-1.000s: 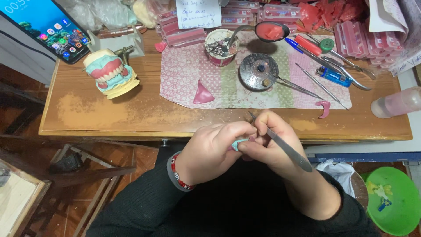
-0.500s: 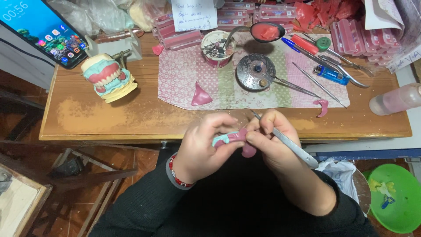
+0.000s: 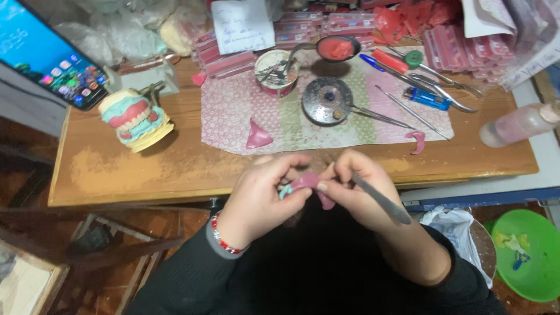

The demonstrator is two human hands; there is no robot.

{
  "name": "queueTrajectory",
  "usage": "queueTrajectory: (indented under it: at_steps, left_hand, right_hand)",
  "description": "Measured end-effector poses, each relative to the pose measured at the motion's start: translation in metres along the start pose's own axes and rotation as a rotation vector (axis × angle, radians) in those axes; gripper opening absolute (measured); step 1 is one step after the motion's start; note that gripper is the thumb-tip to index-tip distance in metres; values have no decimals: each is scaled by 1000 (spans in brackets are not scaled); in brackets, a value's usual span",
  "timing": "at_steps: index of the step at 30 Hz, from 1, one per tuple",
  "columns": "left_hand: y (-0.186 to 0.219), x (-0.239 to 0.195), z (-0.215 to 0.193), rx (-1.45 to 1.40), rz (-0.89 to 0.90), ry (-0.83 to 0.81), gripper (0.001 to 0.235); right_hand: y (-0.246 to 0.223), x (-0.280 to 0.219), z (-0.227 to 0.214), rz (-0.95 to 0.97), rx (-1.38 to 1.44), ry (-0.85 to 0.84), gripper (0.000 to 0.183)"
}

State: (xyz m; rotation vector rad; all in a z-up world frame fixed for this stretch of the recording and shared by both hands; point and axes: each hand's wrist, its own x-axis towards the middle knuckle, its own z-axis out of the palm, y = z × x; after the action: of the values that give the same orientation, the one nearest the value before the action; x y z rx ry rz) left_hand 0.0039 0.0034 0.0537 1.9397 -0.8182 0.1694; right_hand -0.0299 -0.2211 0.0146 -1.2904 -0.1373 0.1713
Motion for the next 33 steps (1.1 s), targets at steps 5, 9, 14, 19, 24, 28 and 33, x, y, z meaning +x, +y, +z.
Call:
queueTrajectory:
  at_steps: [5,9,14,19,24,28,33]
  left_hand:
    - [14,18,-5,-153,-539,-473,27]
    - [1,14,12,-610,-637,-475,35]
    - [-9,15,10,-865,-637,-348,58]
    - [-20,15,7,-941,-593,-162,63]
    - [-17,16,2,-1107,-530,-71,66]
    - [-12,18,-8,-1102,-547,-17,66]
    - [-13,18,-14,-1101,-523,-30,65]
  right_hand:
    - [-20,-5,-4,163,-148,-21,33]
    - [-22,-17,-23,143,-94,-36,28]
    - [-36,-37,-79,-589,-355,515,24]
    - [-31,-51,-190,-1253,-588,932,34]
    - [5,-53,-275,-783,-574,820,62]
    - [21,-53,-289,-730,-648,822,60]
    - [-2,-49,-171,-829,-705,750,53]
